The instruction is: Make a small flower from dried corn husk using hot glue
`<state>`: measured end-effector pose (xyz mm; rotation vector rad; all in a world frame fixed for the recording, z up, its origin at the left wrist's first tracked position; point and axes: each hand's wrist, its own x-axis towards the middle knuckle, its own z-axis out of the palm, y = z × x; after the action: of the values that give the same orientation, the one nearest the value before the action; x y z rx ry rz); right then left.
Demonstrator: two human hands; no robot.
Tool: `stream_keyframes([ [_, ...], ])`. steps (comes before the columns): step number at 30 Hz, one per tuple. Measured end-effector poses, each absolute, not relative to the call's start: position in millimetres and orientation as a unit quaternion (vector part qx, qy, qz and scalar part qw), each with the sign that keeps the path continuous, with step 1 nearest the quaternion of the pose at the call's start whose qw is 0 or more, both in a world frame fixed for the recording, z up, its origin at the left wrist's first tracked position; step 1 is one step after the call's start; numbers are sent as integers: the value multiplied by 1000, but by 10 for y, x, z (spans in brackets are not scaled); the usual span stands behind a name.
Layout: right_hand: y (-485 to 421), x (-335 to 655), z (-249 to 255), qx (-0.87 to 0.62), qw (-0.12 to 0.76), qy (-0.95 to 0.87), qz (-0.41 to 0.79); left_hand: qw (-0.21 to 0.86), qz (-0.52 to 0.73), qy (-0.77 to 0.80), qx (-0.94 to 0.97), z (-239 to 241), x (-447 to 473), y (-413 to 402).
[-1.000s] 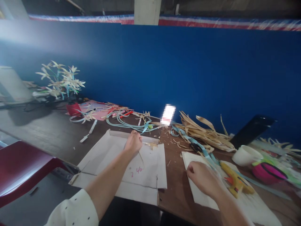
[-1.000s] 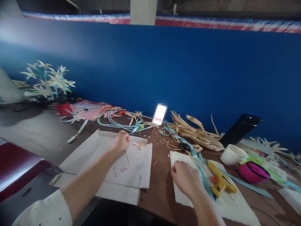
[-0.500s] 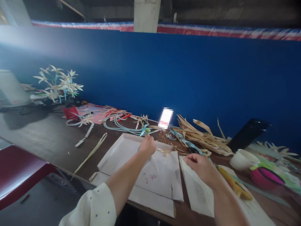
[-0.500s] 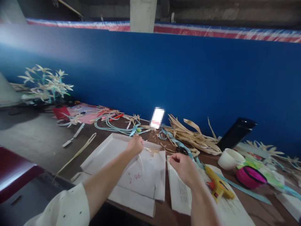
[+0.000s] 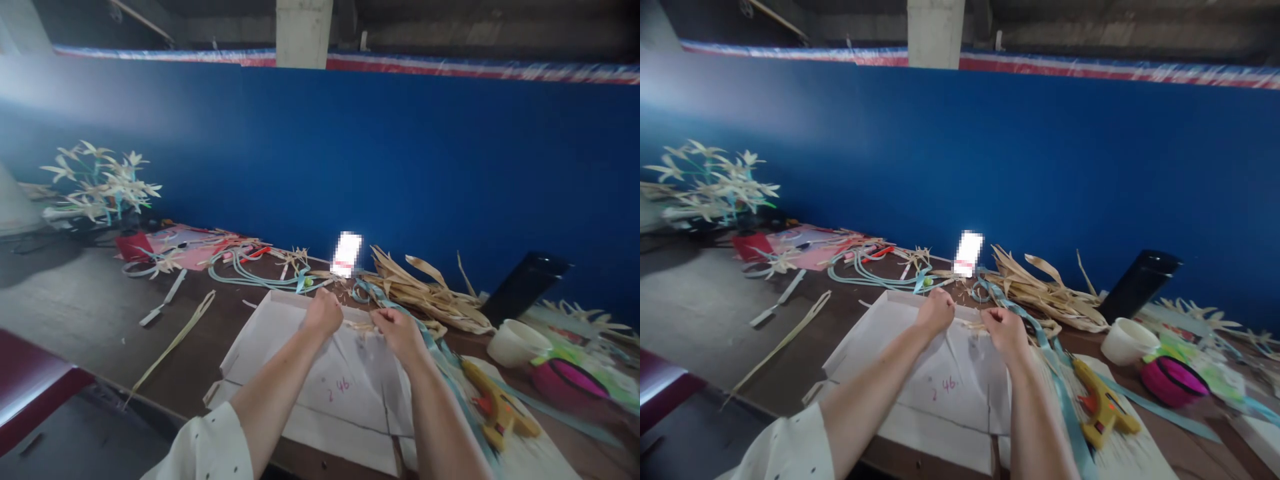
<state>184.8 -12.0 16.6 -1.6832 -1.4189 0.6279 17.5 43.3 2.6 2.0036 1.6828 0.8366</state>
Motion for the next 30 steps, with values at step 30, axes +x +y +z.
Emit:
stream_keyframes([
  [30,-91,1640,-89,-621,448,-553,330,647,452,359,498,-108,219,376],
])
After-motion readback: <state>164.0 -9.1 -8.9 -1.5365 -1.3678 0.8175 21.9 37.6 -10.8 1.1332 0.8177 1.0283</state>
